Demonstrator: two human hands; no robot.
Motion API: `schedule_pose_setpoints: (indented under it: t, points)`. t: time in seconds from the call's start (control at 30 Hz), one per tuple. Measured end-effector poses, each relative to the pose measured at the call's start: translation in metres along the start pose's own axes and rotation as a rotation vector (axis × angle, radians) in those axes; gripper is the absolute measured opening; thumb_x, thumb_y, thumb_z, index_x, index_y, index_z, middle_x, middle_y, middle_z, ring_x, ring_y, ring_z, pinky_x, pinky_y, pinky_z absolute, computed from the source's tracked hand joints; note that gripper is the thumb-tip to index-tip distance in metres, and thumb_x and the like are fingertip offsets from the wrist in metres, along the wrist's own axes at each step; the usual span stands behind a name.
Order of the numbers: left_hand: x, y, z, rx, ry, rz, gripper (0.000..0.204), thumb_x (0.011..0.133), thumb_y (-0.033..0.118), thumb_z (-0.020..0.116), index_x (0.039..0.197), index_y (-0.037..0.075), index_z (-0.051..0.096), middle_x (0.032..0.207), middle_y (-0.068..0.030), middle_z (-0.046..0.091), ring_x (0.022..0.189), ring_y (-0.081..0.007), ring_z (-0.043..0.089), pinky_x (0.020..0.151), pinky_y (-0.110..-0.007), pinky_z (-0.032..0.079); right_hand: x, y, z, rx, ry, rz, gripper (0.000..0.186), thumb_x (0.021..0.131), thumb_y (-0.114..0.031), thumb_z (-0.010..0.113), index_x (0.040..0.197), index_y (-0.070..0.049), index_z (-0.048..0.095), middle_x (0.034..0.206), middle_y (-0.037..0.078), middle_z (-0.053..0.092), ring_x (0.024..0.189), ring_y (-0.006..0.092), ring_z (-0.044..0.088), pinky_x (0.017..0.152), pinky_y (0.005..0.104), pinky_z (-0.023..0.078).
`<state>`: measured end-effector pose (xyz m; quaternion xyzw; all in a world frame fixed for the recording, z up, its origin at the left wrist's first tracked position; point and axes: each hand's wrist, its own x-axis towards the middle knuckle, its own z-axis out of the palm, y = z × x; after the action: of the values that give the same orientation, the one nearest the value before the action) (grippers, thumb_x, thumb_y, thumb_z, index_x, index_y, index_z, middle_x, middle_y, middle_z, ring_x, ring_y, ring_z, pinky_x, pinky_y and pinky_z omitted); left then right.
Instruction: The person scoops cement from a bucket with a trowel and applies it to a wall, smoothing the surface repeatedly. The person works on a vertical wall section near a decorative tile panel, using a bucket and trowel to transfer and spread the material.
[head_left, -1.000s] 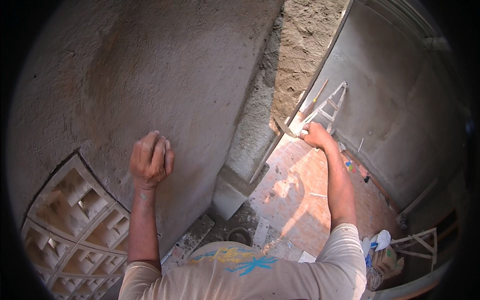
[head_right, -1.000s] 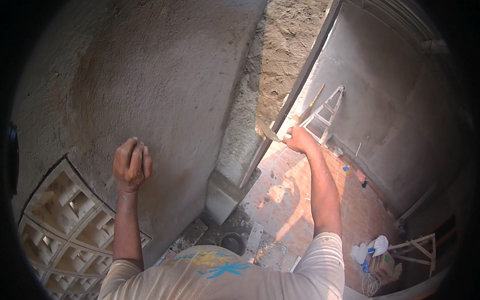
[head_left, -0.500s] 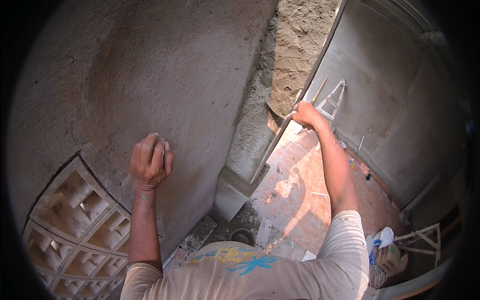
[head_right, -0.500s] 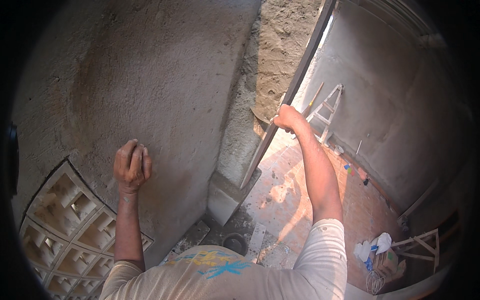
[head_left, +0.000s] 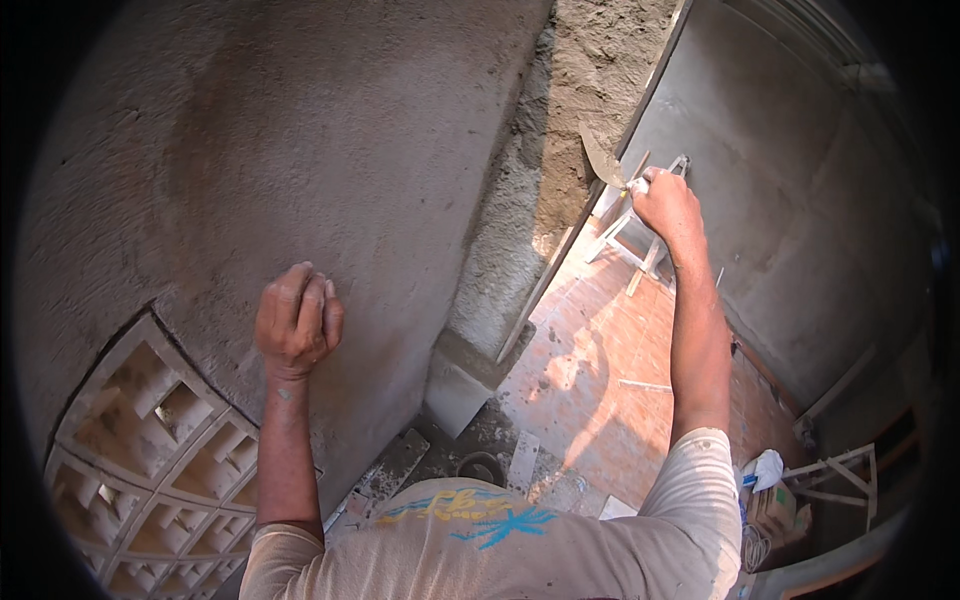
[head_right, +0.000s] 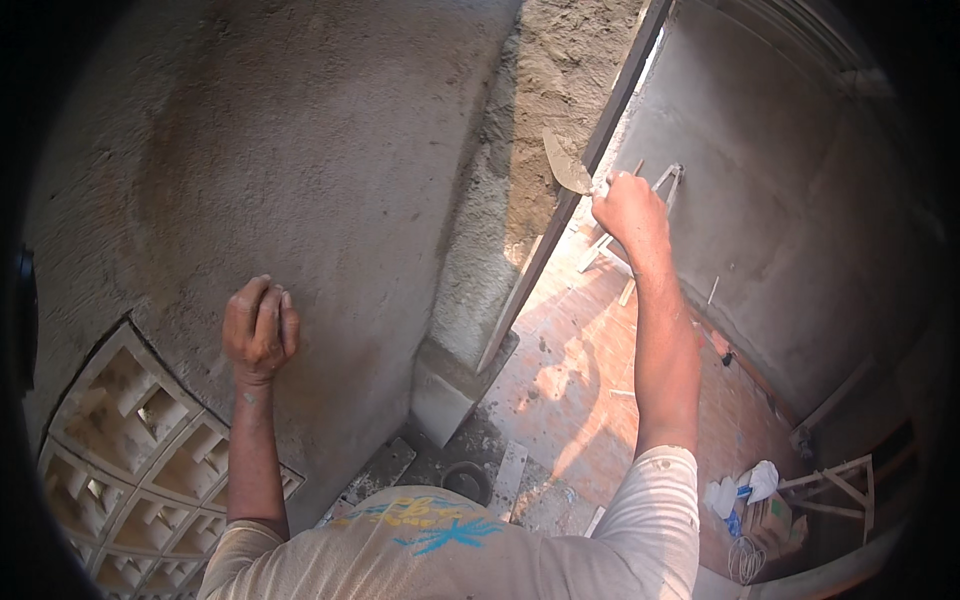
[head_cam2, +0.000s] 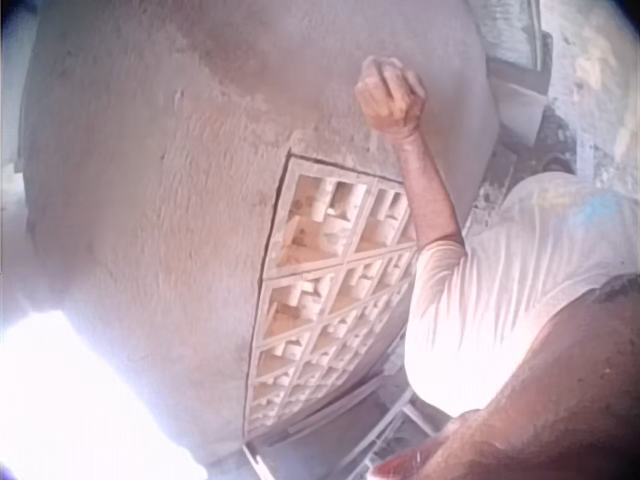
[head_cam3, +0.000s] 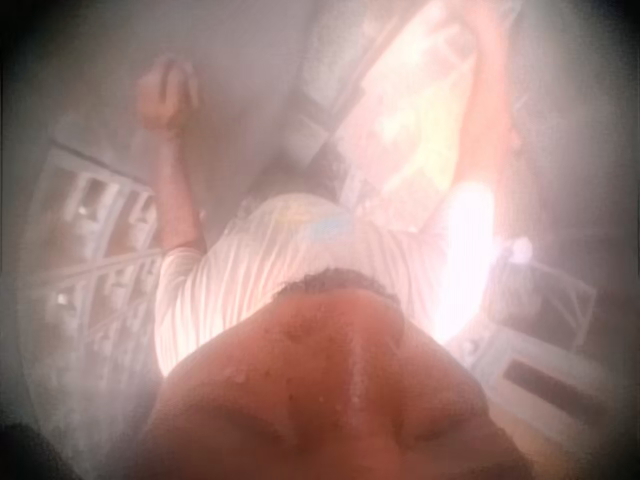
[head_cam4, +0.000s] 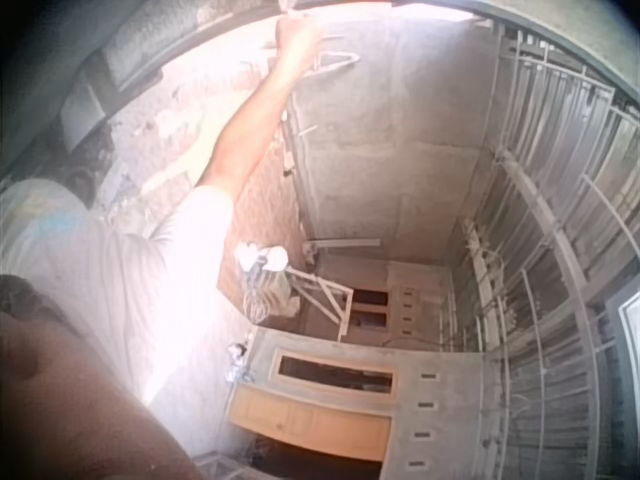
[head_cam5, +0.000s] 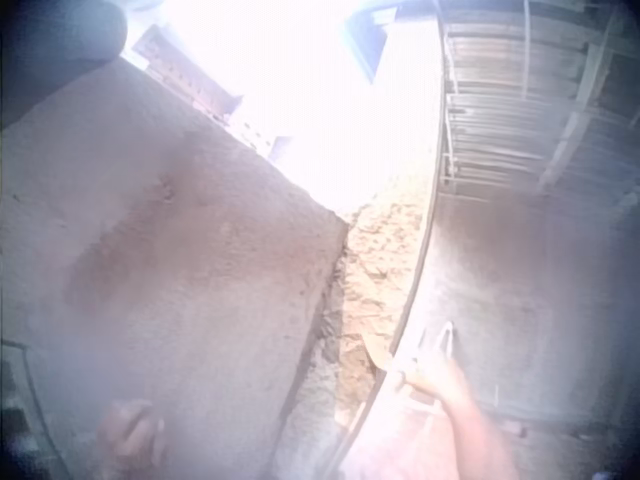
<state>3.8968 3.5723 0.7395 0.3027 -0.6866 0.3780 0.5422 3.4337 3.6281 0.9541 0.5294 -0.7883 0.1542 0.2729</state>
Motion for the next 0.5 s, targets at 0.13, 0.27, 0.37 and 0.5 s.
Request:
schedule_pose_setpoints:
  t: [0.13, 0.27, 0.37, 0.5]
  points:
    - [0.002, 0.002, 0.001, 0.003, 0.020, 0.016, 0.010, 0.088, 0.008, 0.074, 0.097, 0.002, 0.073, 0.110, -0.0114, 0.069, 0.091, -0.0233, 0.070, 0.075, -0.035, 0.060, -0.036, -0.013, -0.003, -0.037, 0.149, -0.073, 0.032, 0.090, -0.026, 0.072, 0.114, -0.006, 0.074, 0.101, 0.024, 0.075, 0.096, 0.0467, 0.071, 0.083, 0.0518, 0.058]
    - [0.000, 0.000, 0.000, 0.003, 0.009, 0.004, 0.011, 0.089, 0.007, 0.073, 0.099, 0.002, 0.073, 0.111, -0.0123, 0.069, 0.092, -0.0243, 0.071, 0.075, -0.036, 0.060, -0.075, -0.030, 0.006, 0.545, 0.105, -0.318, 0.027, 0.094, -0.025, 0.073, 0.104, 0.000, 0.073, 0.091, 0.015, 0.076, 0.079, 0.0300, 0.074, 0.072, 0.0416, 0.058]
    - [-0.002, -0.002, -0.002, 0.001, -0.006, -0.003, 0.012, 0.090, 0.006, 0.072, 0.101, 0.001, 0.073, 0.112, -0.0133, 0.069, 0.093, -0.0254, 0.072, 0.075, -0.037, 0.061, -0.088, -0.033, 0.032, 1.247, -0.288, -0.275, 0.023, 0.099, -0.024, 0.071, 0.101, -0.002, 0.073, 0.083, 0.006, 0.072, 0.064, 0.0157, 0.066, 0.059, 0.0316, 0.054]
    - [0.006, 0.005, 0.005, -0.003, 0.015, -0.002, 0.010, 0.088, 0.007, 0.073, 0.097, 0.003, 0.074, 0.111, -0.0111, 0.069, 0.091, -0.0233, 0.071, 0.074, -0.036, 0.060, -0.079, 0.005, 0.122, 1.387, -0.296, 0.042, 0.020, 0.101, -0.022, 0.069, 0.099, -0.003, 0.071, 0.077, 0.003, 0.066, 0.056, 0.0096, 0.060, 0.050, 0.0270, 0.048]
